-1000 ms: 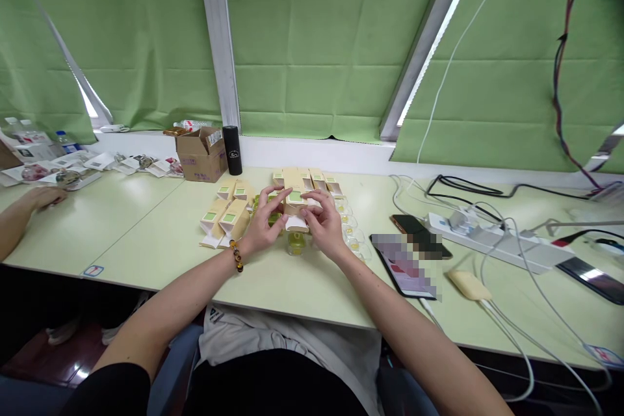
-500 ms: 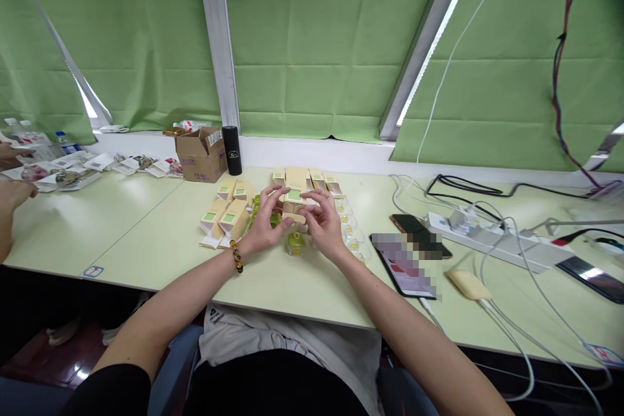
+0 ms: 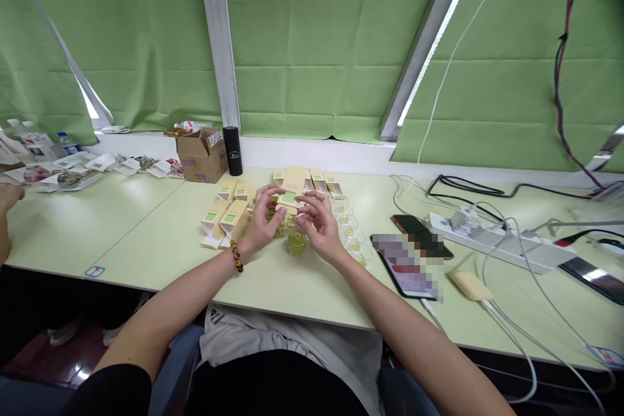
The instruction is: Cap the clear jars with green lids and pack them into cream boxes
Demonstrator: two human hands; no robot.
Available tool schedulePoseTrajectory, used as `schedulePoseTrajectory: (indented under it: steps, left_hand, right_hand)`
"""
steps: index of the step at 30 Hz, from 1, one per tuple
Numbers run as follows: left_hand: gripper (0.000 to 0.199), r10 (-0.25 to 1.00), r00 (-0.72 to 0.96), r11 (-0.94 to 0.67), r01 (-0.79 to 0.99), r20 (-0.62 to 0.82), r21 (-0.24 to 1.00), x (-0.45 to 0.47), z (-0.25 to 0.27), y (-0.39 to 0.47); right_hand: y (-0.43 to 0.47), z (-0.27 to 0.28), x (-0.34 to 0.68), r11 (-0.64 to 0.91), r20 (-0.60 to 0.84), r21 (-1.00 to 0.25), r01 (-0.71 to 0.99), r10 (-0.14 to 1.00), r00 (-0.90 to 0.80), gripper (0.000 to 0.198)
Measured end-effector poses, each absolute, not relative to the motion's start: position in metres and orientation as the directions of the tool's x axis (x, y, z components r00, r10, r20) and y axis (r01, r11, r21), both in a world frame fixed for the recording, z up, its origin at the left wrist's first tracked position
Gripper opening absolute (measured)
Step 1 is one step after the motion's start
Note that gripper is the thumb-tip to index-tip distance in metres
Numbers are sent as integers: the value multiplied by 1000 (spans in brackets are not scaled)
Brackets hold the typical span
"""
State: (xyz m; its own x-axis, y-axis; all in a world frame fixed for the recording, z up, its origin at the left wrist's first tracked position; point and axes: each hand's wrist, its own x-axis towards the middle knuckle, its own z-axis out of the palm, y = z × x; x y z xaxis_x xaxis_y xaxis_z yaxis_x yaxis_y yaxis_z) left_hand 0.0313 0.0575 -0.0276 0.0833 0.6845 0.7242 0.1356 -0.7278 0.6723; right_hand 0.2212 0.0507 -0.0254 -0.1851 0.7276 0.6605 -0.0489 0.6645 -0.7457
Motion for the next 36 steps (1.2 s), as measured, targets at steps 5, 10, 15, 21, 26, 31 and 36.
schedulePoseTrajectory:
  steps: [5,10,15,21,26,31,36]
  left_hand:
    - [39,668,63,-740,161,741,653,33,-26,57]
    - [38,653,46,-745,217,756,630,34,-24,56]
    - [38,645,48,-749,236,763,619,34,-24,56]
    - [42,629,87,-769,222,773,600,32,-26,55]
    - [40,613,92,-780,228,785,582,31,-26,54]
    - [29,583,53,-790,270,811,550,33,-29,56]
    - [28,556,57,-791,343,829,507,33,-29,55]
  right_hand:
    - [51,-26,220,676,672,-736,-42,721,-170,42]
    - [53,-28,219,670,666,-742,-29,731,-152,42]
    - [52,-27,218,661,658,-750,-27,740,-137,38]
    - [53,-27,218,671,669,-741,-28,733,-125,35]
    - [54,-28,218,680,677,-733,-19,727,-118,33]
    - [56,-31,218,682,678,-731,-2,726,-114,28]
    - [55,-31,218,677,673,-736,-10,731,-117,27]
